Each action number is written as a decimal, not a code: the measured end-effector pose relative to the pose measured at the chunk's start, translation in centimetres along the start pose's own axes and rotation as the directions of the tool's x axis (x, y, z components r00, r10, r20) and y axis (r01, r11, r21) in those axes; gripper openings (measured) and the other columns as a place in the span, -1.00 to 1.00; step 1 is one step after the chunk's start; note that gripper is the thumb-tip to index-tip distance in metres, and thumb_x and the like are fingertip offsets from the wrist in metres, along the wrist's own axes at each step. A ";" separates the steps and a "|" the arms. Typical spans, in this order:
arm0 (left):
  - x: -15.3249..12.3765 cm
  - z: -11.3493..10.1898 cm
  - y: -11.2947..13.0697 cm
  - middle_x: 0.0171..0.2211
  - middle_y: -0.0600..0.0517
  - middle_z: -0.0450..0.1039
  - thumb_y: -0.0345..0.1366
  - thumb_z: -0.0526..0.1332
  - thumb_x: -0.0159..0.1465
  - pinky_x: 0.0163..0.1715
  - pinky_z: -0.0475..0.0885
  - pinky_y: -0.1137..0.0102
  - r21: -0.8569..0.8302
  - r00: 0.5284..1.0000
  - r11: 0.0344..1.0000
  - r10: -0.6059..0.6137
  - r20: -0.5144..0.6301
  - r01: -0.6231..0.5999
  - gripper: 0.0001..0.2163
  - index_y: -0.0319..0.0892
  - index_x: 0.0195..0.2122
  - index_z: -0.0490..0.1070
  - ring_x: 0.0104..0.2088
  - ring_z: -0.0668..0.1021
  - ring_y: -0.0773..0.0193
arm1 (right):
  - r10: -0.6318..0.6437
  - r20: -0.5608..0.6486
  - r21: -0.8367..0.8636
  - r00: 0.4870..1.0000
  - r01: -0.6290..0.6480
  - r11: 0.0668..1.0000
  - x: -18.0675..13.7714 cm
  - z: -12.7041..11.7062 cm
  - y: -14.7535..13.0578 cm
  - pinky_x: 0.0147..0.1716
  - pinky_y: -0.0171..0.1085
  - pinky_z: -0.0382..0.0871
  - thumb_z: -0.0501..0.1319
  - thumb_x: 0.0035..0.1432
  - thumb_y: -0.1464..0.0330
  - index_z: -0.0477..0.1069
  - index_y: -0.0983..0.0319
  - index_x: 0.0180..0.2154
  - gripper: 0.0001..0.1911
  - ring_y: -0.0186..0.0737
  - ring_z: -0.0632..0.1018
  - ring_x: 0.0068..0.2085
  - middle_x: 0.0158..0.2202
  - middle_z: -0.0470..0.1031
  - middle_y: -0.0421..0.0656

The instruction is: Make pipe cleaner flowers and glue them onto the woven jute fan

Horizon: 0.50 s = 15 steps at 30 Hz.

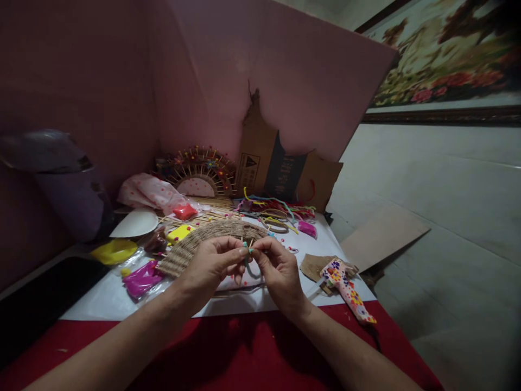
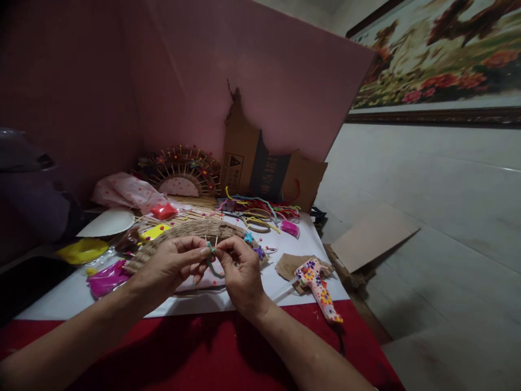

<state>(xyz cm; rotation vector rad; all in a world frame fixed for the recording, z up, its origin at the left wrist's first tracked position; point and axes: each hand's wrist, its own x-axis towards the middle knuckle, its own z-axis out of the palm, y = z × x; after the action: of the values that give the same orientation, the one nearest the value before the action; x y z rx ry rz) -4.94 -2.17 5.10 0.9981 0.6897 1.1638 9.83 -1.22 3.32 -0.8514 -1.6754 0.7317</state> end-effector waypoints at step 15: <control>-0.3 0.1 1.3 -0.61 0.12 0.34 -0.29 0.31 0.06 -0.61 0.29 0.52 0.202 0.989 0.972 0.132 -0.066 -0.116 -0.85 -0.25 -0.43 0.39 -0.61 0.36 0.44 | -0.020 0.144 -0.212 0.989 0.050 0.976 0.3 -1.4 -1.9 -0.52 -0.39 0.21 0.15 0.10 0.38 0.39 0.26 -0.42 -0.90 -0.38 0.34 -0.50 -0.52 0.38 -0.22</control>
<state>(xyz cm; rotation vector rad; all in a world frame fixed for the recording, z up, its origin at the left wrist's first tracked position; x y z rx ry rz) -5.48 -2.39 6.26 1.1808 0.8279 1.2670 10.77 -1.96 5.30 -0.9360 -1.9173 0.6046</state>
